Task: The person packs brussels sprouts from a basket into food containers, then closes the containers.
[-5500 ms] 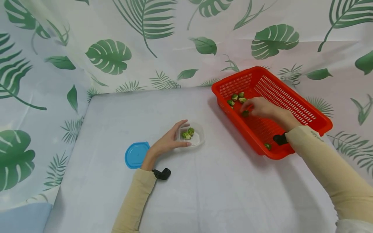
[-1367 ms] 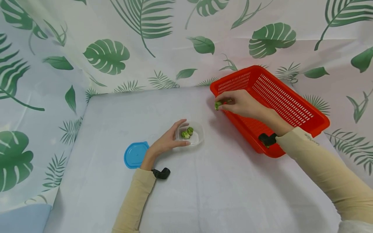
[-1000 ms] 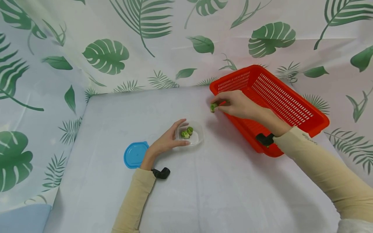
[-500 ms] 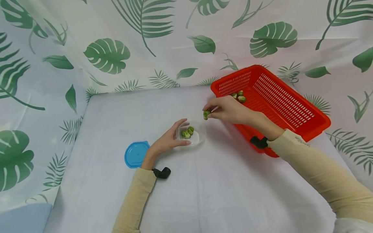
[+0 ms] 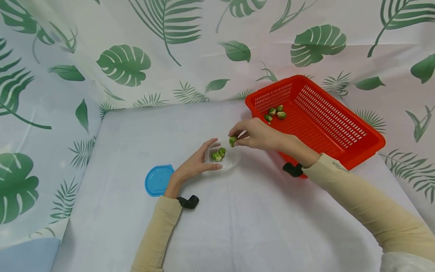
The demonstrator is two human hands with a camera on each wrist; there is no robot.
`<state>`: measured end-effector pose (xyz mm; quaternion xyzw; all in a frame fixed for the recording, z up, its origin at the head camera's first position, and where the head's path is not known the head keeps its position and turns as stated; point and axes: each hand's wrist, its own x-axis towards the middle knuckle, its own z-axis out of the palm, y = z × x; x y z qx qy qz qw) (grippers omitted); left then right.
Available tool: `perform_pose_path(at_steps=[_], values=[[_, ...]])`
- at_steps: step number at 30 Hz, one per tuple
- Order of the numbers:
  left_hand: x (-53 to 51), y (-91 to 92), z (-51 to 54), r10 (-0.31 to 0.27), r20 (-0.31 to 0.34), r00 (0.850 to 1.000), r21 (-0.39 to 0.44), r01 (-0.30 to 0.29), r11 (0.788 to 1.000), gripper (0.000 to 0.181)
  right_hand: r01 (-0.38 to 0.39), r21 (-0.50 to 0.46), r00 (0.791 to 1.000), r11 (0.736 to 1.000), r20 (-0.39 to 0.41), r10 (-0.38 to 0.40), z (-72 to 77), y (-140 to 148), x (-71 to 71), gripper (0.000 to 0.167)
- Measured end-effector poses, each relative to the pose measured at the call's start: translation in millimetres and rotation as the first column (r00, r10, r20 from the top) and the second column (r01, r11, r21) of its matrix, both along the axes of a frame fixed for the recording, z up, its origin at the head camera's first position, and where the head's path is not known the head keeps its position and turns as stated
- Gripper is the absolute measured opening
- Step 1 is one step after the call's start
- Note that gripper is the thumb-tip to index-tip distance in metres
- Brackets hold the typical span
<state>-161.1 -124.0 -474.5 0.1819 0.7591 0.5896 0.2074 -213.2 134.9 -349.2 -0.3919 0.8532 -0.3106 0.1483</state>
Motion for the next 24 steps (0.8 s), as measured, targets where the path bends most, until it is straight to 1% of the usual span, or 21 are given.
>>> perform_pose_path(at_steps=[6,12,17,24], values=[[-0.9,-0.4,-0.9,-0.002,0.011,1.0,0.008,0.002,1.0,0.094,-0.028,0.005,1.0,1.0,0.01,0.028,-9.1,-8.2,2.6,0.026],[-0.7,-0.7,-0.3,0.006,0.021,1.0,-0.01,-0.006,1.0,0.094,-0.051,0.032,0.999,0.998,-0.009,0.052,-18.5,-18.6,4.4,0.028],[-0.1,-1.6,2.3,0.022,0.031,0.999,-0.028,-0.021,0.999,0.093,-0.076,0.039,0.997,0.996,-0.014,0.077,-29.2,-23.4,4.2,0.029],[0.6,-0.9,3.5,0.02,0.034,0.999,-0.035,-0.019,0.999,0.095,-0.096,0.063,0.995,0.993,-0.007,0.096,-46.5,-30.2,6.5,0.027]])
